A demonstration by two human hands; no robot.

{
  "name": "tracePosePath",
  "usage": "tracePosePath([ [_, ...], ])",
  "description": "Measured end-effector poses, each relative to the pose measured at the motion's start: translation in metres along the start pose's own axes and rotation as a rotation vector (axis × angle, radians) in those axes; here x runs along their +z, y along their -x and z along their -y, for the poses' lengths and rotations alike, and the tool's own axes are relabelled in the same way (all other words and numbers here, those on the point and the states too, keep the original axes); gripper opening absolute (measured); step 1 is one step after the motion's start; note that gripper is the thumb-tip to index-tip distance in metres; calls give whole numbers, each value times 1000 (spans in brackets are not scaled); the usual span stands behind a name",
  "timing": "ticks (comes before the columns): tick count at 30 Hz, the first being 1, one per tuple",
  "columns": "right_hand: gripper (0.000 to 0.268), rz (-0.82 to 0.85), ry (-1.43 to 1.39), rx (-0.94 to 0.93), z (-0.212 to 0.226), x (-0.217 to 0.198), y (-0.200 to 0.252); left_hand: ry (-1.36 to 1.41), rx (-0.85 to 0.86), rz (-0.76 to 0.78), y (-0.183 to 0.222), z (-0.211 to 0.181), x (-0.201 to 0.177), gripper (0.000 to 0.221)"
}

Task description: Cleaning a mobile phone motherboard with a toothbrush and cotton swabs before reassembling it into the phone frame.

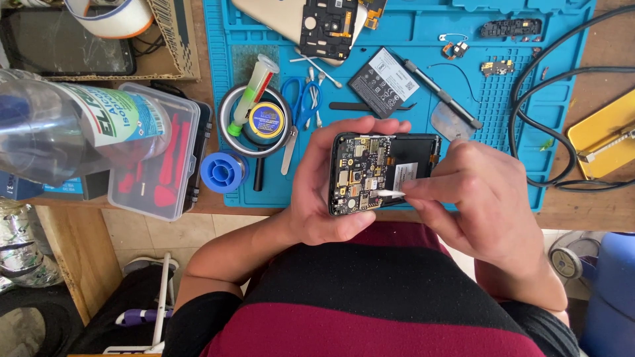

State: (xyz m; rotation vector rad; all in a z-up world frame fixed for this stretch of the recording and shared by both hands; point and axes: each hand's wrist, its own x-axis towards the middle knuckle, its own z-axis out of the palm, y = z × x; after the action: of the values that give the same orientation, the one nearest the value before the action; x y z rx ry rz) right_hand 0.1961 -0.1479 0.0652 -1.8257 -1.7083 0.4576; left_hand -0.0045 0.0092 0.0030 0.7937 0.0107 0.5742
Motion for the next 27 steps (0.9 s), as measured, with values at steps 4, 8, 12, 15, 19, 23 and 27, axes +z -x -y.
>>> tracePosePath([
  [4, 10, -103, -17, -116, -1, 0, -1, 13, 7, -4, 1, 0, -2, 80],
  [8, 8, -121, -34, -133, 0, 3, -3, 20, 13, -4, 1, 0, -1, 78],
  [12, 9, -134, -72, -89, 0, 7, -2, 60, 1, -28, 3, 0, 0, 78],
  [15, 12, -148, -90, -56, 0, 9, -2, 70, 0, -25, 2, 1, -1, 78],
  [19, 12, -175, -82, -61, 0, 12, -3, 55, 0, -11, 2, 1, -2, 77],
  [23, 9, -183, -108, -103, -3, 13, -2, 66, 4, -22, 3, 1, -1, 77],
  [27, 9, -215, -130, -101, -4, 13, -4, 63, -6, -23, 4, 1, 0, 77],
])
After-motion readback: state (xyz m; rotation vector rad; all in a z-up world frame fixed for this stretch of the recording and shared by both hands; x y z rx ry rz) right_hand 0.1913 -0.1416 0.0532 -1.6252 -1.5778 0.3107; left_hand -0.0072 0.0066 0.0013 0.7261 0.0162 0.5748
